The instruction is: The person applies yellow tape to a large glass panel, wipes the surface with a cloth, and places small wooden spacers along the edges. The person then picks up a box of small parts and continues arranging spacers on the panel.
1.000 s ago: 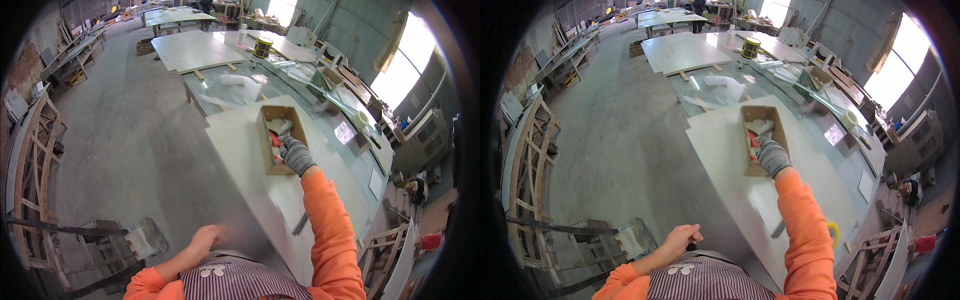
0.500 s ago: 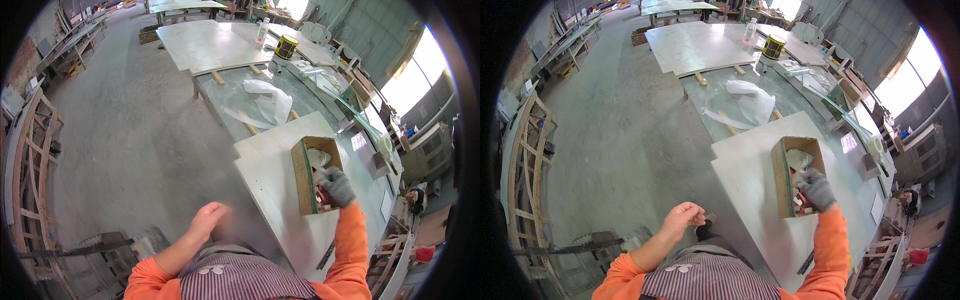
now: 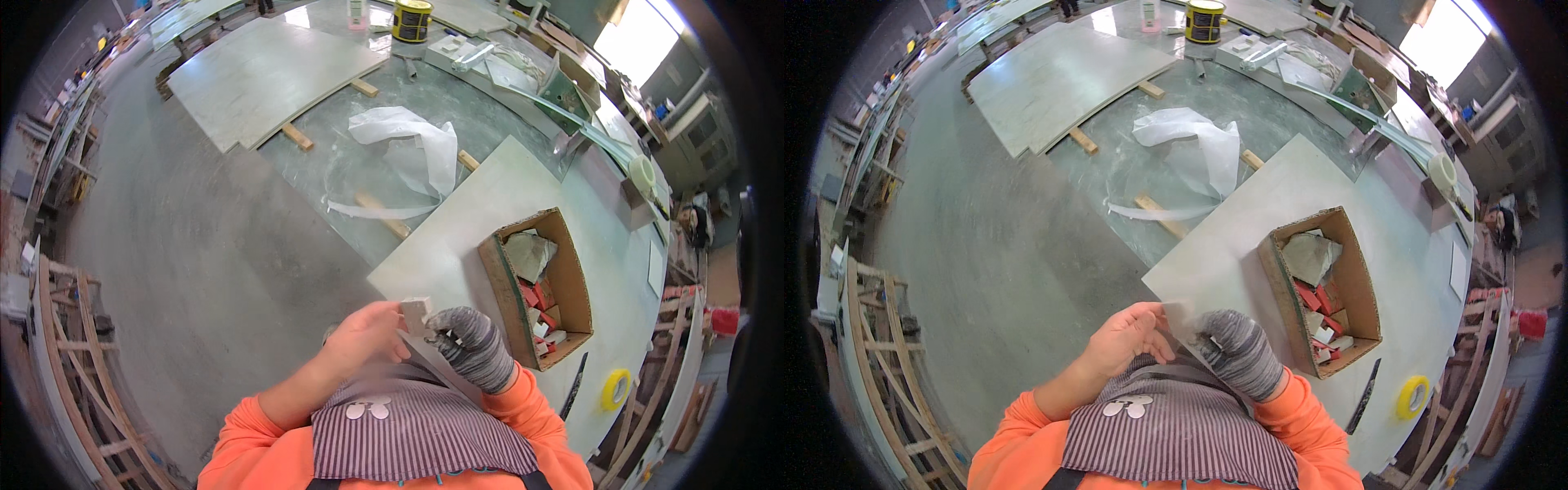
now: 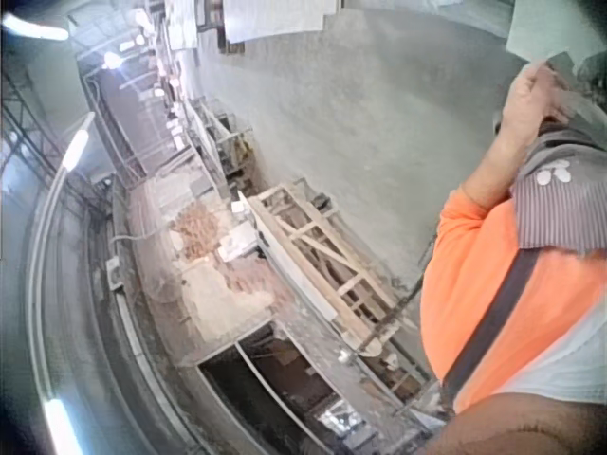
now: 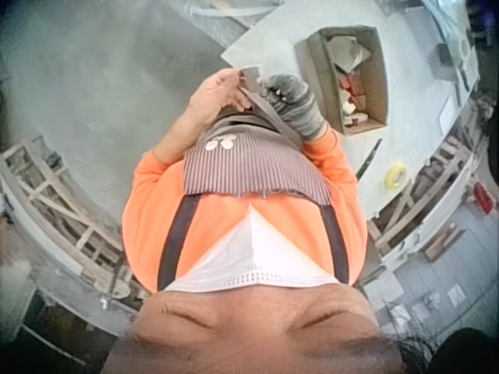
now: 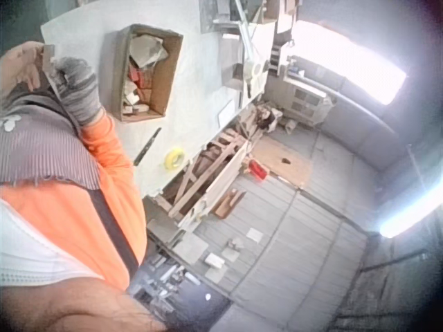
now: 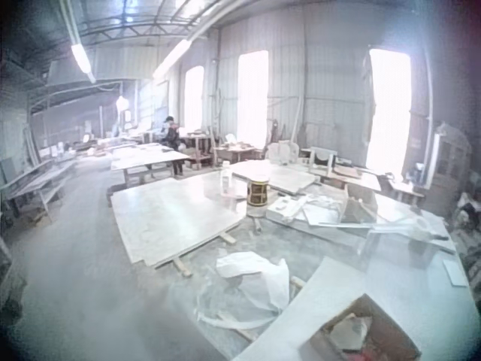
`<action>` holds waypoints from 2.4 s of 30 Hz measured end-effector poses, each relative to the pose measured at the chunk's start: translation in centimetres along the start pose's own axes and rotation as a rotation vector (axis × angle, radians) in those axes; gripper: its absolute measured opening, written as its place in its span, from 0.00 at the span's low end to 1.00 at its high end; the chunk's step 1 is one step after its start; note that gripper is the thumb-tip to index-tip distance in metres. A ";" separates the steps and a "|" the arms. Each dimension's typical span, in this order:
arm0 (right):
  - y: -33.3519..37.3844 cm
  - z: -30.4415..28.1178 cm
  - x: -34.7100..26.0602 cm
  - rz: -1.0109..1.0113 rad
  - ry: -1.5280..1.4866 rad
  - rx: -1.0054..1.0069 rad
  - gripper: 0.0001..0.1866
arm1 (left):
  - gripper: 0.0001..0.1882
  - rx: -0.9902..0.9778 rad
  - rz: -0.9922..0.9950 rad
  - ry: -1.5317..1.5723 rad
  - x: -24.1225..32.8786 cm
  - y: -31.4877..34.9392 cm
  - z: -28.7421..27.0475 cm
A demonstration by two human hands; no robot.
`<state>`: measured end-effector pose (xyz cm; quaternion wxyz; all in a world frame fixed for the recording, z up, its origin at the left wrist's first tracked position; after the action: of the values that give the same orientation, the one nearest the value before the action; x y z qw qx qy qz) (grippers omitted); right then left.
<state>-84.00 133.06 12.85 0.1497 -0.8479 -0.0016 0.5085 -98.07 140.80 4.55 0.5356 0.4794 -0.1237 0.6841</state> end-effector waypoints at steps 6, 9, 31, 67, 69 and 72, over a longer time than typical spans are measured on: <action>-1.6 5.1 1.5 -0.048 0.171 -0.107 0.10 | 0.14 -0.103 -0.150 -0.160 0.9 -2.2 -4.6; -2.2 5.3 4.2 0.126 0.353 -0.028 0.11 | 0.08 0.029 -0.197 0.093 2.3 -4.1 -9.3; -16.8 4.5 15.0 0.314 1.081 -0.368 0.18 | 0.16 0.293 0.214 -0.741 4.4 -12.1 -12.0; -18.3 6.5 17.9 0.341 1.062 -0.661 0.19 | 0.16 0.374 0.774 -0.906 5.0 -9.9 -12.1; -18.4 6.5 17.8 0.321 1.061 -0.647 0.18 | 0.16 0.364 0.811 -0.924 5.1 -9.9 -12.1; -18.5 6.6 17.6 0.287 1.050 -0.620 0.18 | 0.16 0.369 0.849 -0.935 5.2 -9.9 -12.0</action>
<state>-78.41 155.14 -0.44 -0.1922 -0.9805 0.0386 0.0152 -95.70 156.07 -0.88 0.0181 0.7195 -0.4026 0.5656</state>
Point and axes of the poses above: each hand's wrist, its own y-axis away from the middle knuckle, its own z-axis out of the palm, x = y × z, the point moved 7 cm from there along -y, towards the middle knuckle, and after that the axes turned 7 degrees about -y, right-handed, at the moved point
